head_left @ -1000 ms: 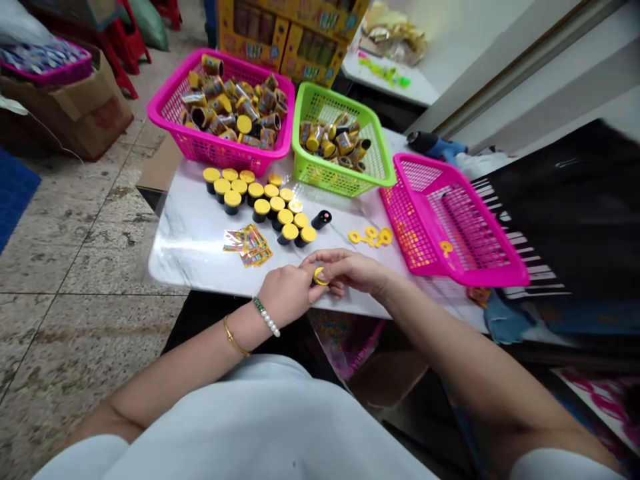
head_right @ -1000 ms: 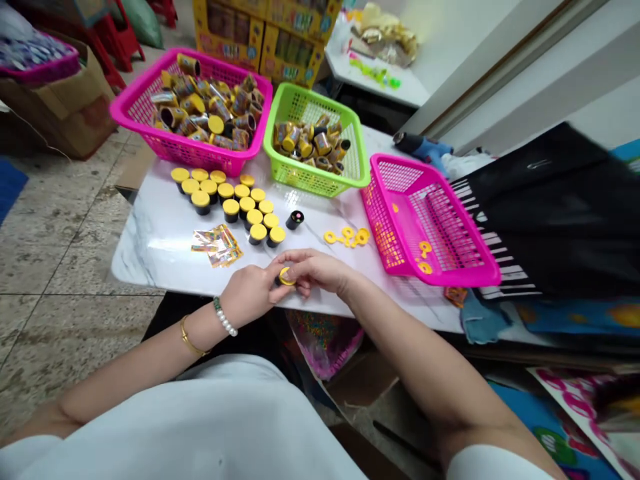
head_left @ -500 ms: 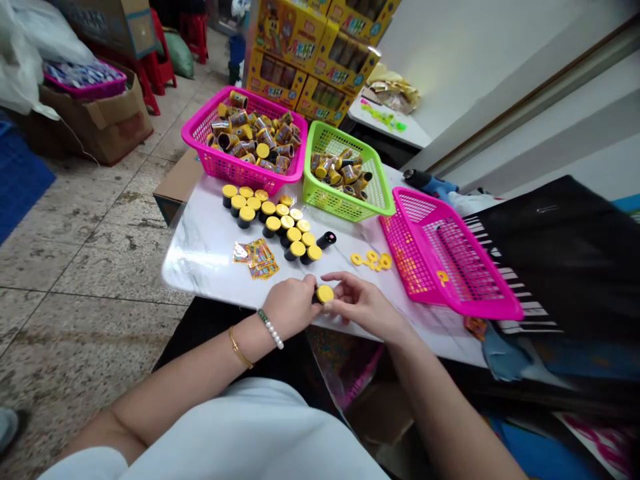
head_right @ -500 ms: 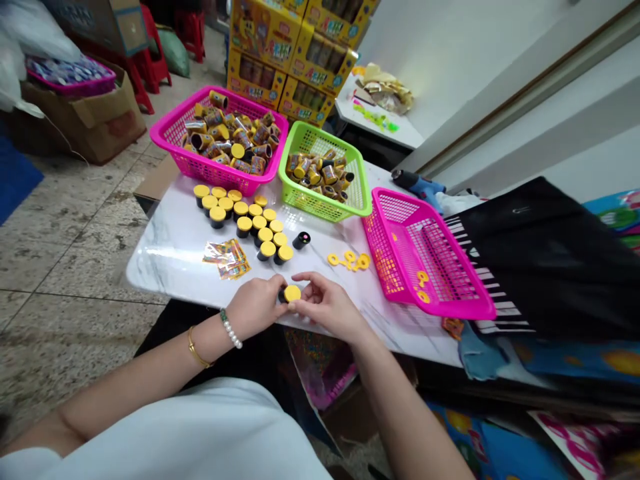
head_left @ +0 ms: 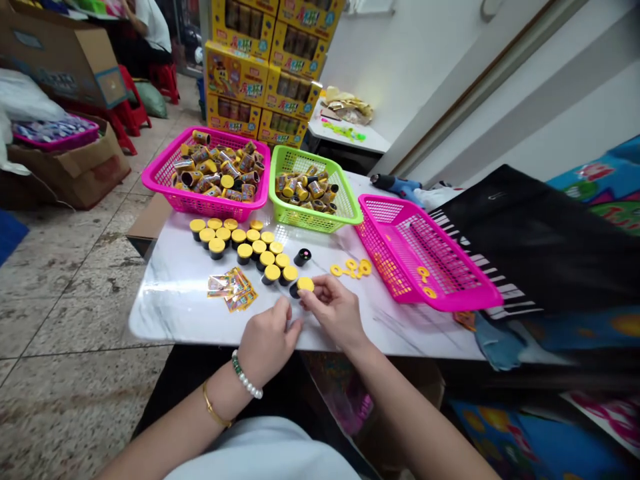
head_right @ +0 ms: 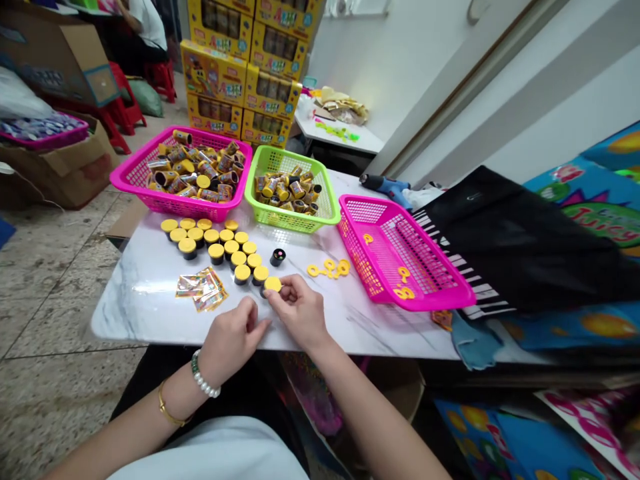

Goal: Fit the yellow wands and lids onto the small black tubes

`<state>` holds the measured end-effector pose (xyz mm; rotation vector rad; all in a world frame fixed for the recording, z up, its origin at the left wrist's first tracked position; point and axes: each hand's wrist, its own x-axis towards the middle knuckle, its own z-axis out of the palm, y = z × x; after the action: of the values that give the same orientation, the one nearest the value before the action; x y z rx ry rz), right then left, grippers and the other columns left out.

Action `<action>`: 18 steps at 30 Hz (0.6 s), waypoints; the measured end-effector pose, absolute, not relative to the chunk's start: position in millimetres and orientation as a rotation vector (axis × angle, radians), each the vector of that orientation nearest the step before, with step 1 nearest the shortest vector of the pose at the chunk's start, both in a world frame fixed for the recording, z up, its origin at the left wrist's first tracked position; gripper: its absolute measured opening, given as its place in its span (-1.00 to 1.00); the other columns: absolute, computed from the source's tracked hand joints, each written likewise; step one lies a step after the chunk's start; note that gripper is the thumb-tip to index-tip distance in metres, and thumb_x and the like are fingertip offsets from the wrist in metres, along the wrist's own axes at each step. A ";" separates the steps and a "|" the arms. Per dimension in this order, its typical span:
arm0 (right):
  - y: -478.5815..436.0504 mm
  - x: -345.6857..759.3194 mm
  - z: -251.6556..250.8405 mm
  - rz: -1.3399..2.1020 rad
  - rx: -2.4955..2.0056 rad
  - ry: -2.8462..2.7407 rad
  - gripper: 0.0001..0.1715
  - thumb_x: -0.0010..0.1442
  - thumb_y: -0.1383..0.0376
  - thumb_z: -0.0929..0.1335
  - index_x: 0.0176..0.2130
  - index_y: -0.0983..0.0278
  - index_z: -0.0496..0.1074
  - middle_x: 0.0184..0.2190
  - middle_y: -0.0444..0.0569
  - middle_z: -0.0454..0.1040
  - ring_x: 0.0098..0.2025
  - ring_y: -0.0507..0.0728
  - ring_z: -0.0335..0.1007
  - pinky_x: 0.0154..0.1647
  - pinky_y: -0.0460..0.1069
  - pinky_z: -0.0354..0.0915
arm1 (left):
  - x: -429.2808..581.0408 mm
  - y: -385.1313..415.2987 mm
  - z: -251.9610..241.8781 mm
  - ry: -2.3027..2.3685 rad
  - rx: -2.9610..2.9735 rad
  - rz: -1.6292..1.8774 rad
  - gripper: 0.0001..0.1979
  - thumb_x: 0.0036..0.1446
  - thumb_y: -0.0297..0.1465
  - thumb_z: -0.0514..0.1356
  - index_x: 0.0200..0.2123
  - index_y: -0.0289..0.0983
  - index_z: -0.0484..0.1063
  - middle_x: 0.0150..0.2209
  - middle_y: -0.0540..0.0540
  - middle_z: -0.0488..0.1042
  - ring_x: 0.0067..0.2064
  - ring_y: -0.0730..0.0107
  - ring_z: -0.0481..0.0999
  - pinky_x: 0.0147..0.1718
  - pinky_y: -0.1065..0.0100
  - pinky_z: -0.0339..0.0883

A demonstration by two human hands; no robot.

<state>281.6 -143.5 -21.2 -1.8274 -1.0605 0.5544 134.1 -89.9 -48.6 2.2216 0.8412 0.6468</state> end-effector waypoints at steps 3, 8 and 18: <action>-140.2 294.4 -18.7 0.622 -1.841 -1.171 -0.62 0.12 0.03 0.46 -0.19 0.23 0.46 -0.51 -0.13 0.46 -0.49 0.08 0.39 -0.41 -0.03 0.35 | 133.8 -89.1 -46.3 0.819 2.287 0.630 -0.83 0.23 -0.35 0.21 -0.40 -0.23 0.31 -0.50 0.01 0.46 -0.46 0.37 0.49 -0.43 0.39 0.26; -111.0 328.7 -6.8 0.212 -1.880 -1.310 -0.65 0.15 0.19 0.43 -0.08 0.26 0.47 -0.29 0.00 0.50 -0.36 0.11 0.44 -0.25 0.03 0.40 | 134.4 -85.2 -42.5 0.784 2.327 0.555 -0.82 0.25 -0.31 0.20 -0.38 -0.26 0.45 -0.48 -0.03 0.51 -0.44 0.38 0.49 -0.38 0.37 0.32; -121.7 357.7 -13.5 0.165 -1.829 -1.769 -0.68 0.08 0.44 0.34 -0.11 0.28 0.45 -0.23 0.01 0.52 -0.21 0.15 0.45 -0.10 0.06 0.36 | 131.4 -87.4 -47.5 0.747 2.404 0.736 -0.74 0.26 -0.31 0.19 -0.09 -0.37 0.50 -0.45 -0.08 0.55 -0.46 0.35 0.53 -0.38 0.36 0.40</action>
<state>357.7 -121.7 -13.5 -1.8289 -1.7692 0.1645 131.4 -87.4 -47.5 2.4036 0.7468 0.7357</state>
